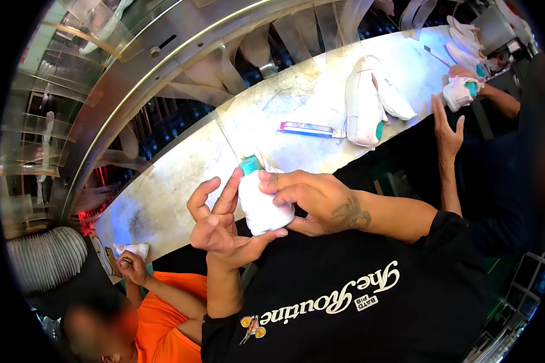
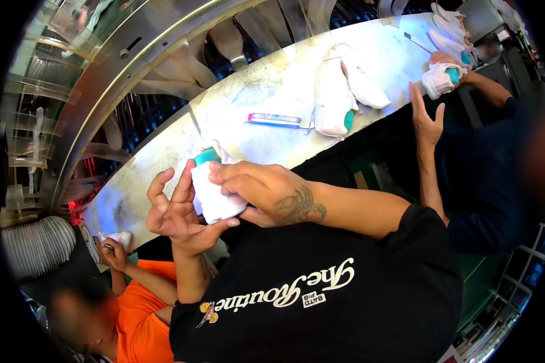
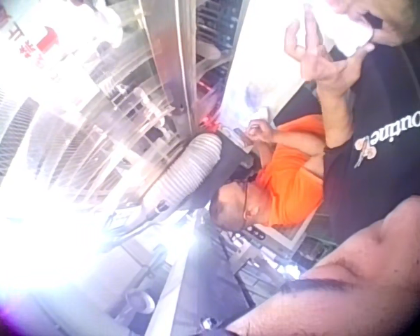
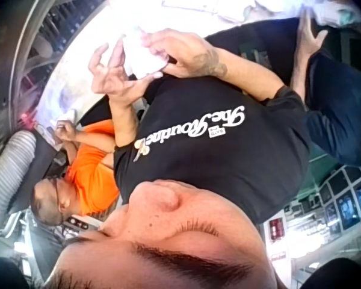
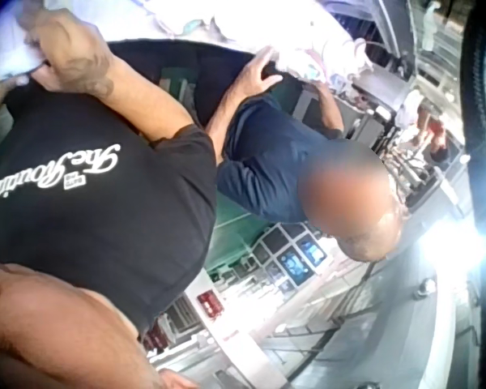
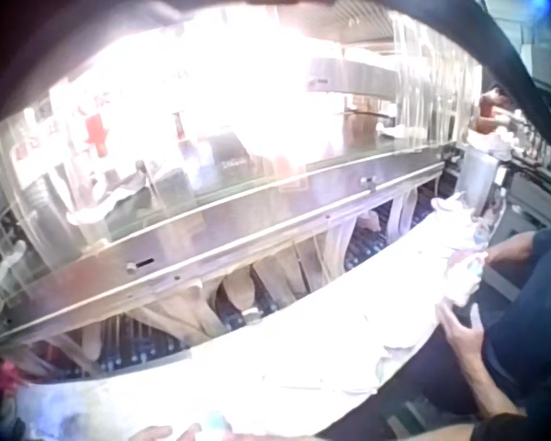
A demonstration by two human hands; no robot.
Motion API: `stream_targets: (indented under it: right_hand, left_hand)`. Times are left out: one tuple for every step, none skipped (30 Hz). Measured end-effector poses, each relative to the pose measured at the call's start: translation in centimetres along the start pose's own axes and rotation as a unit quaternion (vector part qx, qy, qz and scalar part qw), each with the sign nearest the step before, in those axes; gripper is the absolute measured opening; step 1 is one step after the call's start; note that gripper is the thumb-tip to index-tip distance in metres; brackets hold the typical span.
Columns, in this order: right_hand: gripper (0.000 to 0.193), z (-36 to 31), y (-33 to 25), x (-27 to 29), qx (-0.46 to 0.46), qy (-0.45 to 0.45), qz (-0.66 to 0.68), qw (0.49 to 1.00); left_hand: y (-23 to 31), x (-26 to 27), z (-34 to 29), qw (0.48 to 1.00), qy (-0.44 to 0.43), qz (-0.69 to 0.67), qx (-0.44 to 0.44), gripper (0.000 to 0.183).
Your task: The person assembles white shoes on a factory line by hand. They insert white insoles, place teal foam inserts into the shoe uppers, and use a small tool to adjust or secure internal components. The person handles the shoes one at a time, rotating them to access different areas before moving them along the line.
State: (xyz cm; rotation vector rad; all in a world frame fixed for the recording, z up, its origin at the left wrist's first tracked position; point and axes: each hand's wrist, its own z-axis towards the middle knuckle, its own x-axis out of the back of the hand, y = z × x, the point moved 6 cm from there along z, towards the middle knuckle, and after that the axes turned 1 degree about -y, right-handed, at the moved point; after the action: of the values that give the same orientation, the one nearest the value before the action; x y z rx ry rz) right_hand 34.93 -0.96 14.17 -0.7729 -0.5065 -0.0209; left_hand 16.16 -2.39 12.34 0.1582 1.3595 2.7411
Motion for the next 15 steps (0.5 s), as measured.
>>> stream_targets:
  right_hand:
    - [0.041, -0.3, 0.1, -0.1, -0.005, -0.001, 0.004, 1.000]
    - [0.041, -0.4, 0.2, -0.2, -0.009, -0.002, 0.007, 1.000]
    - [0.041, -0.6, 0.2, -0.2, -0.007, 0.002, 0.010, 1.000]
    - [0.040, -0.7, 0.1, -0.1, -0.004, 0.006, 0.013, 1.000]
    - [0.040, -0.8, 0.1, -0.1, -0.002, 0.010, 0.016, 1.000]
    - [0.040, -1.0, 0.1, -0.2, 0.000, 0.008, 0.016, 1.000]
    - [0.040, -1.1, 0.0, -0.3, 0.001, 0.006, 0.015, 1.000]
    - [0.040, -1.2, 0.0, -0.3, 0.003, 0.005, 0.015, 1.000]
    - [0.041, -1.4, -0.1, -0.4, 0.004, -0.003, 0.014, 1.000]
    - [0.041, -1.5, -0.2, -0.4, 0.005, -0.011, 0.013, 1.000]
    - [0.042, -1.7, -0.3, -0.5, 0.006, -0.018, 0.013, 1.000]
    - [0.042, -2.2, 0.0, -0.4, -0.020, -0.010, 0.034, 0.999]
    - [0.042, -3.1, 0.4, -0.6, -0.045, -0.002, 0.056, 0.997]
    - [0.043, -3.7, 0.7, -0.6, -0.070, 0.006, 0.077, 0.994]
    - [0.045, -4.0, 0.8, -0.5, -0.074, 0.000, 0.080, 0.994]
  left_hand:
    - [-0.4, 0.0, -0.1, 0.999, 0.023, -0.040, 0.012, 0.077]
    - [-0.5, 0.2, -0.1, 0.999, 0.009, -0.035, 0.034, 0.082]
    - [-0.7, 0.3, -0.1, 0.998, -0.006, -0.030, 0.056, 0.087]
    - [-0.6, 0.3, 0.2, 0.997, -0.027, 0.000, 0.075, 0.089]
    - [-0.4, 0.3, 0.7, 0.994, -0.049, 0.030, 0.093, 0.090]
    - [-0.4, 0.3, 0.9, 0.989, -0.071, 0.060, 0.112, 0.091]
    - [-0.4, 0.5, 0.9, 0.988, -0.089, 0.093, 0.086, 0.091]
    - [-0.5, 0.7, 0.9, 0.984, -0.108, 0.126, 0.059, 0.091]
    - [-0.5, 0.7, 0.9, 0.979, -0.125, 0.159, 0.032, 0.091]
    - [-0.3, 0.3, 1.2, 0.975, -0.139, 0.172, 0.016, 0.091]
    - [0.0, -0.1, 1.6, 0.971, -0.153, 0.184, -0.001, 0.091]
    - [0.1, -0.4, 1.8, 0.966, -0.167, 0.196, -0.018, 0.091]
    - [-0.3, -0.2, 1.5, 0.980, -0.150, 0.133, -0.007, 0.094]
    - [-0.7, 0.1, 1.2, 0.984, -0.145, 0.105, 0.009, 0.095]
    - [-0.9, 0.3, 0.8, 0.987, -0.138, 0.076, 0.026, 0.097]
